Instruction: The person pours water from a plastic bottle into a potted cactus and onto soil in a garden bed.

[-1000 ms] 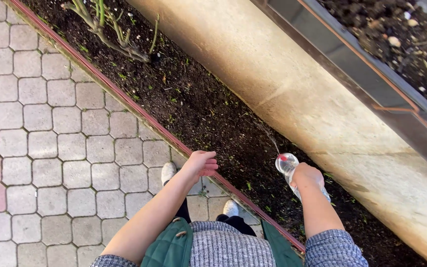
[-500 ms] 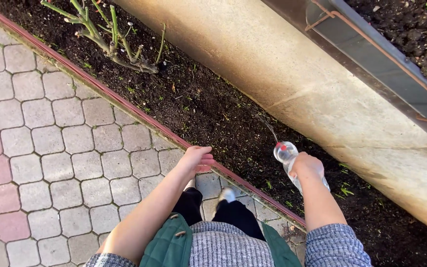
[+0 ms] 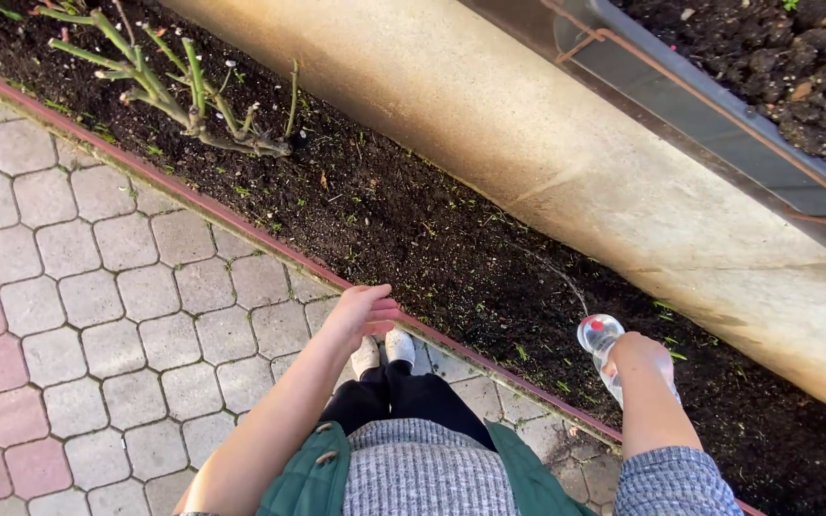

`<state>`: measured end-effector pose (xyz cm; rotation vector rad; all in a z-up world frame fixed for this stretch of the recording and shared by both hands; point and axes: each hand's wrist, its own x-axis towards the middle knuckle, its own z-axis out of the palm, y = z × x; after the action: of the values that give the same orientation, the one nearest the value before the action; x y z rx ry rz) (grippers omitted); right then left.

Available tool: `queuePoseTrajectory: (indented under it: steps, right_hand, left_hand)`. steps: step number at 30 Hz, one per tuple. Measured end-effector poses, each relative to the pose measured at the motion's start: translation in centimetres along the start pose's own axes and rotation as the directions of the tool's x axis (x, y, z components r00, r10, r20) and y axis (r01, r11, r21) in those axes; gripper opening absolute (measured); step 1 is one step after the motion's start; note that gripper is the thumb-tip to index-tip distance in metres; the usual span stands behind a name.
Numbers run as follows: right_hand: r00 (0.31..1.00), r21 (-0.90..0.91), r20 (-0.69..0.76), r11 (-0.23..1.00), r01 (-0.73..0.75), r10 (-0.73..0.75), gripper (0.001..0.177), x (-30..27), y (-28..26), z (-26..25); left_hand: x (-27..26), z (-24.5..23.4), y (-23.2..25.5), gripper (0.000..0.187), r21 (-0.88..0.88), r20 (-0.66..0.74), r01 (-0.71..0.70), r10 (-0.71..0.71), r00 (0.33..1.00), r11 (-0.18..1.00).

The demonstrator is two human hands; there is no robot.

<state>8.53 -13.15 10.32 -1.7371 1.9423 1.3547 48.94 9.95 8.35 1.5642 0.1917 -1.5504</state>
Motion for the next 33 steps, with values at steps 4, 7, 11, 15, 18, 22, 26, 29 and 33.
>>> queuePoseTrajectory:
  steps: [4,7,11,15,18,22,26,29,33]
  right_hand:
    - [0.999,0.017,-0.014,0.999,-0.028,0.029,0.055,2.9,1.0,1.7]
    - [1.0,0.004,0.022,1.0,-0.019,0.019,0.055,2.3,-0.2,0.5]
    - [1.0,0.051,0.001,0.999,0.011,-0.011,0.059,5.1,-2.0,0.9]
    - [0.995,0.083,-0.039,0.992,0.09,-0.087,0.059,7.2,-4.8,0.9]
    - [0.991,0.112,-0.035,0.985,0.129,-0.126,0.061,6.6,-7.6,-0.8]
    - [0.982,0.144,-0.048,0.972,0.187,-0.182,0.061,5.0,-11.4,-3.3]
    - [0.973,0.119,-0.034,0.965,0.232,-0.23,0.059,2.2,-16.0,-6.1]
    - [0.965,0.131,-0.021,0.956,0.262,-0.261,0.06,-1.0,-19.2,-8.6]
    - [0.952,0.145,-0.006,0.942,0.302,-0.305,0.063,-3.6,-24.2,-11.0]
  left_hand:
    - [0.7,0.2,0.5,0.068,-0.031,-0.009,-0.023,0.023,1.0,0.999]
    - [0.6,0.7,1.4,0.066,-0.022,-0.016,-0.026,0.026,1.0,0.999]
    - [0.7,1.0,1.7,0.065,-0.042,-0.031,-0.032,0.031,0.999,0.999]
    - [1.4,0.5,1.4,0.062,-0.091,-0.044,-0.024,0.02,0.999,0.996]
    - [1.8,0.2,1.6,0.063,-0.092,-0.037,-0.016,0.012,0.999,0.996]
    - [1.4,-0.6,3.0,0.063,-0.11,-0.031,-0.007,0.004,1.0,0.994]
    - [2.3,-2.2,4.5,0.067,-0.077,-0.002,-0.005,0.005,1.0,0.997]
    - [2.5,-3.4,6.0,0.07,-0.061,0.021,0.003,-0.002,1.0,0.998]
    - [2.8,-5.8,8.3,0.071,-0.024,0.036,0.018,-0.017,0.999,1.0]
